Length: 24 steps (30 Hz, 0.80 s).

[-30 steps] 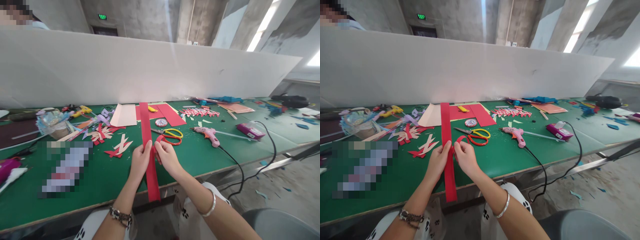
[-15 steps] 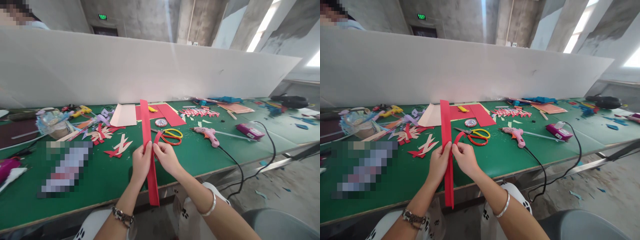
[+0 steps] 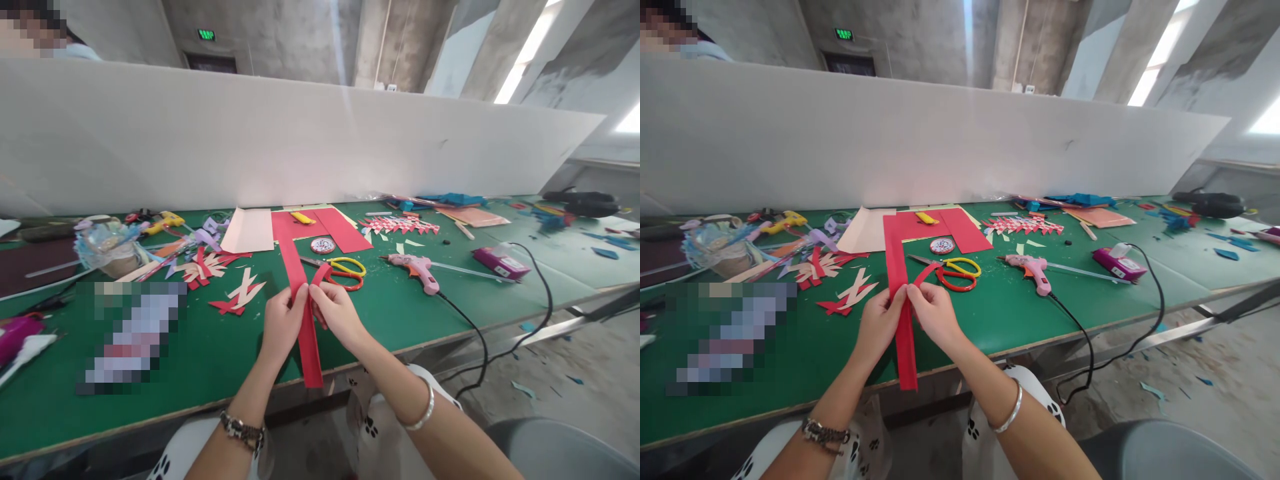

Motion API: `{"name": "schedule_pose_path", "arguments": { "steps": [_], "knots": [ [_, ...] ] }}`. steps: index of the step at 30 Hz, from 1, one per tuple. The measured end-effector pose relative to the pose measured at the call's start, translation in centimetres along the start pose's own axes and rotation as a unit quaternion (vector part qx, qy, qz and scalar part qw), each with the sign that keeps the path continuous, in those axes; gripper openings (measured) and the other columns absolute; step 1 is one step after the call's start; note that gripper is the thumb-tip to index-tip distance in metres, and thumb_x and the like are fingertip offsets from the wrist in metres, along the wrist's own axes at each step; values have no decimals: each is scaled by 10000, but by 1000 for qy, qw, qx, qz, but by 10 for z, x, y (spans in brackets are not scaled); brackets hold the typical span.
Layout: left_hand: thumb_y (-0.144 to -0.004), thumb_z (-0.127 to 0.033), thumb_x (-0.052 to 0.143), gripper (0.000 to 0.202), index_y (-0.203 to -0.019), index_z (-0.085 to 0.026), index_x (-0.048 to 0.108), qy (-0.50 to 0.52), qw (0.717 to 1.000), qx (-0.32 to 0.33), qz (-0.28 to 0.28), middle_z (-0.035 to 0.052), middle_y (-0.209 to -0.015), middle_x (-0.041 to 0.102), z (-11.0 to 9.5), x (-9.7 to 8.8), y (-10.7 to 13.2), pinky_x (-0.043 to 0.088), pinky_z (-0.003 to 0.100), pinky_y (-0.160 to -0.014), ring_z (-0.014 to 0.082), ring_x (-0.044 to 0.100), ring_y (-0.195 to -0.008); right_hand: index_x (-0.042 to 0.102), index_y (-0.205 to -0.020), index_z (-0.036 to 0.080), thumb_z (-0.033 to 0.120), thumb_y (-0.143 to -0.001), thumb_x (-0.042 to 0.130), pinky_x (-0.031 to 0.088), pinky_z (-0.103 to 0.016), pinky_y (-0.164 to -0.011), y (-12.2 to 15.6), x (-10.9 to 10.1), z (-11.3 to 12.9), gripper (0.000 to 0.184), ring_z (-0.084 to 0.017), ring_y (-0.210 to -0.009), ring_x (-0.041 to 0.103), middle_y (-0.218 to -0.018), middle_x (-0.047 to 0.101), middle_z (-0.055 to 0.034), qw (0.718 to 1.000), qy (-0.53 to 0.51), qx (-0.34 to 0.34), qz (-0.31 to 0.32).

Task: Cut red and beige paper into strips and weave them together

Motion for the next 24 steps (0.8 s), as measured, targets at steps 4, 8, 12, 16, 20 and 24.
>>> {"name": "schedule_pose_path", "arguments": {
  "steps": [4, 8, 12, 16, 20, 24],
  "knots": [
    [-772, -455, 461, 352, -583, -161, 507, 26, 1000, -6, -9, -32, -516, 441, 0, 1, 0, 301, 211, -480, 110, 377, -516, 325, -518, 197, 384, -782, 455, 200, -194, -330, 0, 1, -2, 348, -38, -305, 274, -356, 311, 93, 1000, 13, -2, 4],
    [-774, -470, 450, 372, -550, -173, 429, 62, 997, -28, -42, -52, -500, 345, 0, 0, 0, 273, 204, -454, 92, 317, -491, 326, -509, 192, 367, -777, 453, 193, -190, -333, 1, 1, -3, 344, -31, -310, 266, -365, 316, 91, 1000, 26, -5, -9],
    [-766, -482, 449, 366, -572, -171, 436, 49, 999, -11, 12, -41, -529, 407, 0, -1, -2, 302, 210, -485, 101, 361, -516, 319, -517, 196, 401, -781, 443, 197, -194, -341, 1, 0, -1, 356, -33, -312, 272, -369, 316, 92, 1000, 5, -7, -29],
    [-786, -474, 421, 379, -556, -173, 424, -22, 999, 19, 27, -38, -501, 396, 0, -1, -2, 281, 219, -479, 107, 369, -505, 333, -536, 197, 451, -775, 445, 191, -206, -355, 1, -1, 2, 366, -40, -332, 268, -384, 300, 92, 1000, -9, -8, -25],
    [-802, -461, 390, 390, -535, -176, 398, -51, 998, 37, 11, -42, -476, 364, 0, 0, 0, 246, 217, -452, 97, 334, -475, 353, -562, 191, 460, -758, 477, 172, -219, -387, 2, 0, 4, 355, -45, -388, 246, -430, 275, 86, 999, 25, -29, 5],
    [-803, -461, 387, 377, -559, -176, 420, -10, 1000, 13, -1, -33, -496, 394, -1, 1, 1, 288, 211, -467, 106, 364, -509, 338, -564, 195, 428, -796, 416, 180, -222, -405, 1, 1, 2, 338, -50, -396, 241, -427, 270, 86, 998, 23, -44, 28]
  ]
}}
Point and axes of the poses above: each hand's wrist, its own y-axis away from the middle knuckle, its own x-axis out of the palm, z = x × y, the point moved 2 cm from there along -y, towards the middle knuckle
